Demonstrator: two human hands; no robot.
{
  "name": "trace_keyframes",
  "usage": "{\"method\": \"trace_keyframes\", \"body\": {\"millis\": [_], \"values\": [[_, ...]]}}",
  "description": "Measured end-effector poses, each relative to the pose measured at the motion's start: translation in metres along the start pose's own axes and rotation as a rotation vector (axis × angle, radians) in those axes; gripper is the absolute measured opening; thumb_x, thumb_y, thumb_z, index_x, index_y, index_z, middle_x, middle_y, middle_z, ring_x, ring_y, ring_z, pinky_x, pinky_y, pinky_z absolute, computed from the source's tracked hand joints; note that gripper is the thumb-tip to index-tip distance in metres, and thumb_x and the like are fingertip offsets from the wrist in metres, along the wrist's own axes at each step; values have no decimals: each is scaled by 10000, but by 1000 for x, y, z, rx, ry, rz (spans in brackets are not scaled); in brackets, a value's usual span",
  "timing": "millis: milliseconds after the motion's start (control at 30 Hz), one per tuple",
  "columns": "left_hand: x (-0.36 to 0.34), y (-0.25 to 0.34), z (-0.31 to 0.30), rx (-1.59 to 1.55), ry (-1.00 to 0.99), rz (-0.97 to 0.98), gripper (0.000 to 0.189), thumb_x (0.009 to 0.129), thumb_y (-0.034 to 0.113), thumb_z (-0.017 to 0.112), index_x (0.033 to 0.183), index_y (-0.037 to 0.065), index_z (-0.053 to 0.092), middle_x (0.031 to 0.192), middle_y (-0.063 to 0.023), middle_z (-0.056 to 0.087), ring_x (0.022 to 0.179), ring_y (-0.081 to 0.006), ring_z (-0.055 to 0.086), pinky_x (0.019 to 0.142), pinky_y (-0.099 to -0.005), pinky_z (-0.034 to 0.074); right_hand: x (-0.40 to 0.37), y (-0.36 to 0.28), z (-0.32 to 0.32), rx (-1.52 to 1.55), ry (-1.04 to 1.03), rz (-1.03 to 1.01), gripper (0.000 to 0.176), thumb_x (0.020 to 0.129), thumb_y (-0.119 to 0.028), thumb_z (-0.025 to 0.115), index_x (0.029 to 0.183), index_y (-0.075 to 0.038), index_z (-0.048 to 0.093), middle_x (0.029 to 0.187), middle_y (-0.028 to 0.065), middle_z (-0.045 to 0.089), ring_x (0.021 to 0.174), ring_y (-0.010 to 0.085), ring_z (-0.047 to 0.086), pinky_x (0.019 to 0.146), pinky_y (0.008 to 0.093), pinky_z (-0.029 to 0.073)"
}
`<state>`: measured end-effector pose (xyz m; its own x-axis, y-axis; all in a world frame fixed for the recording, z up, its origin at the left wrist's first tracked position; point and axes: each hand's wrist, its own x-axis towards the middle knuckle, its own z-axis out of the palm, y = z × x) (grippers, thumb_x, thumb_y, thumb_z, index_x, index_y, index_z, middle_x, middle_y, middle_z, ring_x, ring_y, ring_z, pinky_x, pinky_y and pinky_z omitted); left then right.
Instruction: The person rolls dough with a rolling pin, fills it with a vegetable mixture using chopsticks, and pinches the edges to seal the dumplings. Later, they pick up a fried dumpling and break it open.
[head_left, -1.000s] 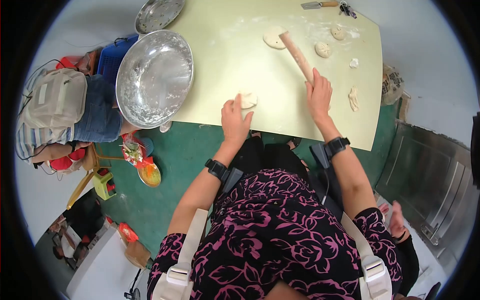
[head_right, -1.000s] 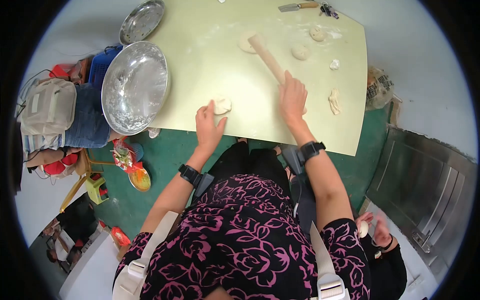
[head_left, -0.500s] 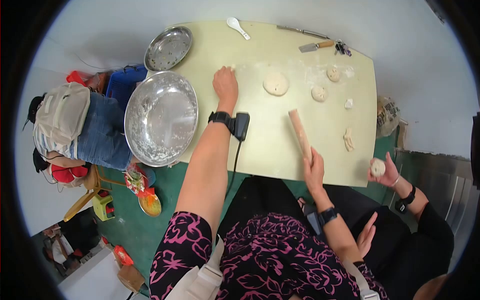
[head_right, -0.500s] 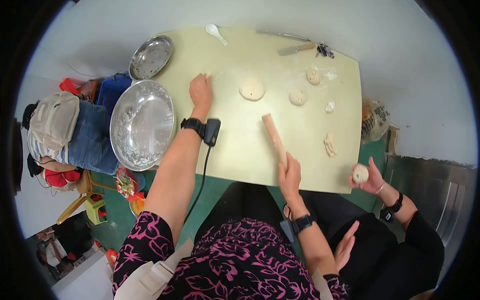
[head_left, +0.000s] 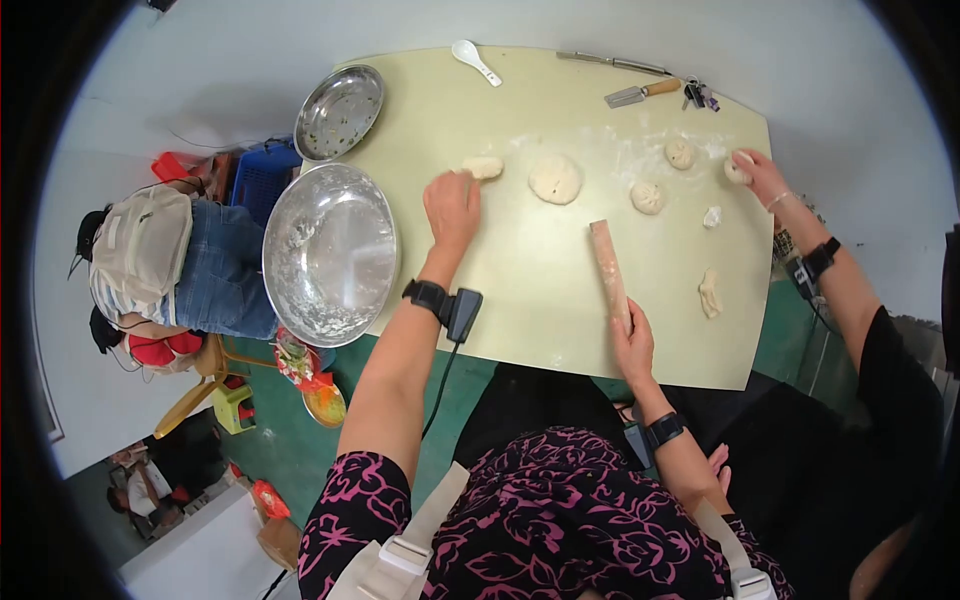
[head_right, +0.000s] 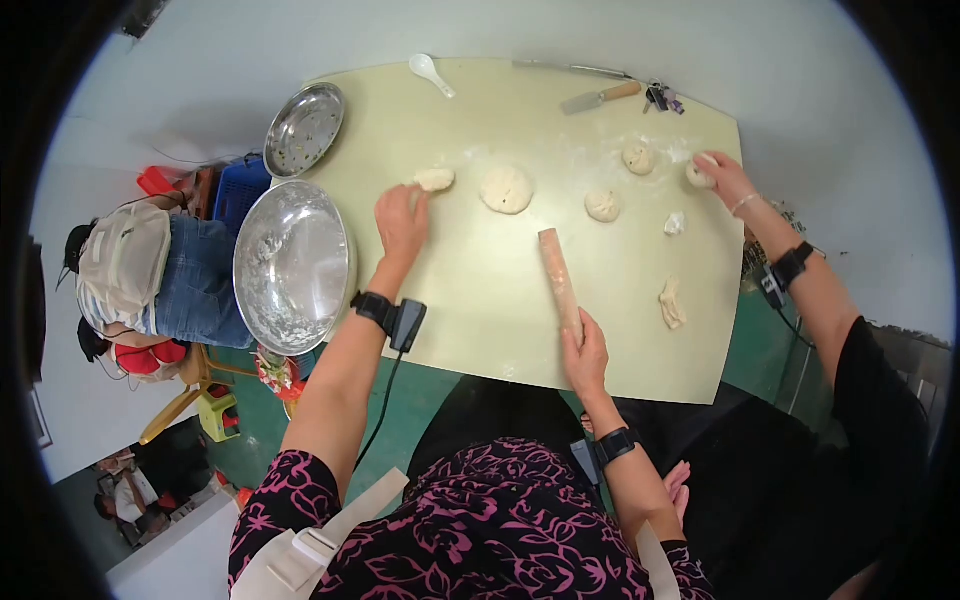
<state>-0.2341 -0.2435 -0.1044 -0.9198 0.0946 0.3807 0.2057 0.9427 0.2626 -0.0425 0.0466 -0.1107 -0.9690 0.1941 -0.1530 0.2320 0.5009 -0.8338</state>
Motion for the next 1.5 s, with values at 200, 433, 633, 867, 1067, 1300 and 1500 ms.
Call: {"method": "trace_keyframes", "body": {"millis": [200, 433, 633, 867, 1067, 1300, 1500], "values": [[52, -23, 20, -207, -342, 218, 450, 675, 53, 557, 1120, 15, 495, 1125, -206, 490, 1061, -319, 460, 901, -386, 362, 0, -3, -2, -42, -22, 20, 382, 799, -167, 548, 1140, -13, 465, 1057, 167, 531, 970, 293, 516, 834, 354, 407], [54, -2, 12, -144, -509, -362, 425, 671, 164, 609, 1066, 25, 537, 1067, -198, 523, 1020, -314, 496, 848, -374, 423, -2, -12, 10, -70, 138, 45, 382, 784, -166, 558, 1128, -23, 473, 1036, 154, 534, 953, 299, 514, 825, 359, 408], [110, -7, 52, -145, -603, -181, 462, 588, 255, 702, 970, 27, 576, 961, -175, 567, 822, -324, 577, 747, -358, 472, -5, -14, 19, -139, 241, 71, 377, 772, -160, 570, 1115, -31, 479, 1008, 159, 534, 939, 317, 509, 815, 373, 405], [156, 32, 78, -978, -718, -591, 399, 693, 147, 671, 1037, -14, 549, 877, -131, 603, 784, -207, 605, 623, -318, 503, -6, -21, 19, -165, 252, 96, 389, 767, -181, 582, 1110, -34, 470, 947, 151, 528, 901, 317, 503, 771, 385, 409], [167, 146, 102, -1005, -882, -256, 398, 680, 212, 682, 993, -12, 581, 890, -127, 618, 785, -212, 613, 710, -305, 494, -5, -22, 16, -158, 259, 81, 398, 756, -175, 596, 1106, -33, 471, 930, 134, 523, 877, 302, 499, 753, 373, 411], [138, 157, 123, -430, -446, -52, 370, 614, 274, 698, 883, 33, 618, 852, -164, 619, 813, -292, 600, 722, -346, 467, -3, -21, 11, -155, 244, 58, 406, 738, -175, 614, 1093, -33, 478, 926, 129, 525, 887, 300, 499, 757, 374, 413], [94, 148, 98, -611, -510, 62, 366, 642, 264, 697, 872, -4, 603, 768, -151, 617, 689, -273, 598, 628, -330, 471, -2, -13, 19, -56, 266, 95, 412, 750, -185, 612, 1100, -16, 478, 955, 145, 544, 901, 297, 518, 784, 362, 418]]}}
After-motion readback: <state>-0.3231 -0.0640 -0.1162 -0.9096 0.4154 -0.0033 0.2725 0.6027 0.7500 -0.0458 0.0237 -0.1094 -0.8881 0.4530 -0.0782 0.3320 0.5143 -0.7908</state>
